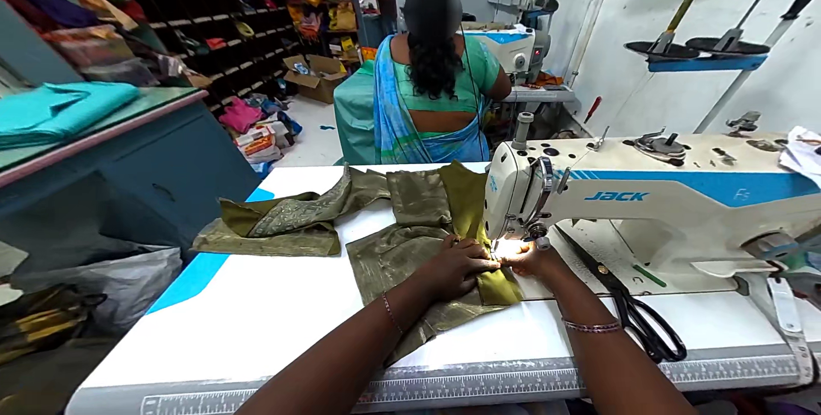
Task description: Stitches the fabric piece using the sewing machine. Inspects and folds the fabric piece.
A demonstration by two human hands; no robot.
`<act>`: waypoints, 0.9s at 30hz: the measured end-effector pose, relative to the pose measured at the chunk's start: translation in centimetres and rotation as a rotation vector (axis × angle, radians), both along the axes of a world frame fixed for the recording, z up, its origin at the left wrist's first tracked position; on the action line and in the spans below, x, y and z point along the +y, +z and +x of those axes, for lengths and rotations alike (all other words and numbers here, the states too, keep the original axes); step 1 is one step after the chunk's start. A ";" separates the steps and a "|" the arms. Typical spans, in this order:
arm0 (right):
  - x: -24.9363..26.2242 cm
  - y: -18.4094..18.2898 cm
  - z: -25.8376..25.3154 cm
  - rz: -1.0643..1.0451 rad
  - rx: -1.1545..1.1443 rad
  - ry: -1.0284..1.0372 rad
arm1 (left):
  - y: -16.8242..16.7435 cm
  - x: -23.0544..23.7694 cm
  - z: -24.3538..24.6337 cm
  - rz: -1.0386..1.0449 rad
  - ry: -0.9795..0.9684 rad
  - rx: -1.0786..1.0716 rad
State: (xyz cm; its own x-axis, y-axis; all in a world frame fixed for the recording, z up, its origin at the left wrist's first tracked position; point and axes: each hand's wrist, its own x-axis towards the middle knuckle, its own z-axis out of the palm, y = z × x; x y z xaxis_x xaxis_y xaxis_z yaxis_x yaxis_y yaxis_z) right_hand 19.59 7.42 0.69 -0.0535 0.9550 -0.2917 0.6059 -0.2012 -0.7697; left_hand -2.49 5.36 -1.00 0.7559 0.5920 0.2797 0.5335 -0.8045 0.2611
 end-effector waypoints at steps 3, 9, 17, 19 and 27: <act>-0.2 0.1 0.2 0.014 0.020 0.010 | 0.0 0.6 -0.4 0.007 -0.024 -0.001; -0.9 0.7 0.6 0.011 0.205 -0.007 | 2.7 -2.0 2.0 -0.017 0.117 0.146; -0.6 -0.5 2.3 0.131 0.162 0.265 | 1.9 -4.1 3.3 -0.256 0.313 0.125; -1.5 -0.8 2.5 0.219 0.019 0.299 | 1.1 -3.8 2.8 -0.282 0.295 0.107; -2.8 -2.2 2.0 0.514 -0.124 0.397 | 0.5 -3.6 2.0 -0.222 0.204 -0.011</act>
State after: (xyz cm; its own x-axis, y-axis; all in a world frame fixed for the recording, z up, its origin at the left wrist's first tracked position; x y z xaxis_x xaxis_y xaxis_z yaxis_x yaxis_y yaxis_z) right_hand 21.57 4.61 -1.47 -0.4252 0.8891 0.1693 0.6491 0.4299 -0.6276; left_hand -0.49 1.73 -0.48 0.6124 0.7791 0.1340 0.6747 -0.6034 0.4251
